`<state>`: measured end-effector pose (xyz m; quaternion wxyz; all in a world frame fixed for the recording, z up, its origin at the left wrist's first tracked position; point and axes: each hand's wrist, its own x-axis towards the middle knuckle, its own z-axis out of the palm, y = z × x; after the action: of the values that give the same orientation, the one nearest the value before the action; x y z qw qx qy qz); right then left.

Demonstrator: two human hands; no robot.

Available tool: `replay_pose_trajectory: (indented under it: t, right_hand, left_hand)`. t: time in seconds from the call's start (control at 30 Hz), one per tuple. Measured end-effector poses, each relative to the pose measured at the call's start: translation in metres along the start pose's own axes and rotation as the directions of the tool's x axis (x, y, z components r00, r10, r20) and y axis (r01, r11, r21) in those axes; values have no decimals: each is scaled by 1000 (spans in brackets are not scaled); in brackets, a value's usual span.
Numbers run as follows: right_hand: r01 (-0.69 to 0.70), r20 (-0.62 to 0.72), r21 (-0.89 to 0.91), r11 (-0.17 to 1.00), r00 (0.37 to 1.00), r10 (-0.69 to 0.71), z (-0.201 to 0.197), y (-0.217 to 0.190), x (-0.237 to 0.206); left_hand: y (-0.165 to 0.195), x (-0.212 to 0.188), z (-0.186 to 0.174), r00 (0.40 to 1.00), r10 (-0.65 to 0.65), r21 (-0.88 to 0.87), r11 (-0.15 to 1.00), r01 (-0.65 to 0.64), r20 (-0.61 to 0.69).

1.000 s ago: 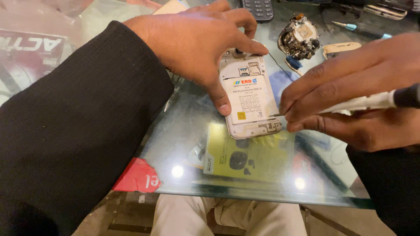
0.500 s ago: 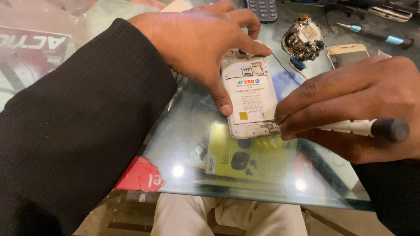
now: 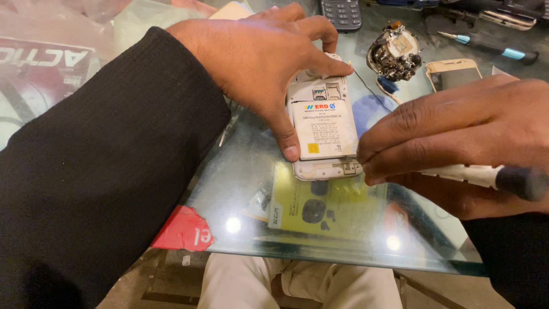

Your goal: The person pries open the back cover and internal frame of a white mobile phone on a glass table, using a spudger tool to work around the edges and a screwdriver on internal screws, with the battery and other phones resting nearby on the table.

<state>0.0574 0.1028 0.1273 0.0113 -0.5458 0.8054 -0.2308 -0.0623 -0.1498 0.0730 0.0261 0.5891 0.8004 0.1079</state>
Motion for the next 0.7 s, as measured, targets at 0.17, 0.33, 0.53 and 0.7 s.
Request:
replay_pose_trajectory:
  t: [0.17, 0.33, 0.53, 0.7]
  right_hand:
    - [30, 74, -42, 999, 997, -27, -13, 18, 7]
    - [89, 24, -62, 994, 996, -88, -17, 28, 9]
    - [99, -157, -80, 992, 981, -111, -10, 30, 2]
    - [-133, -474, 42, 990, 870, 137, 5, 39, -18]
  left_hand:
    - [-6, -1, -7, 997, -61, -11, 998, 61, 47]
    - [-10, -6, -14, 999, 24, -40, 999, -25, -26]
    - [-18, -12, -15, 996, -83, -104, 991, 85, 28]
    - [-29, -4, -8, 991, 5, -297, 954, -45, -135]
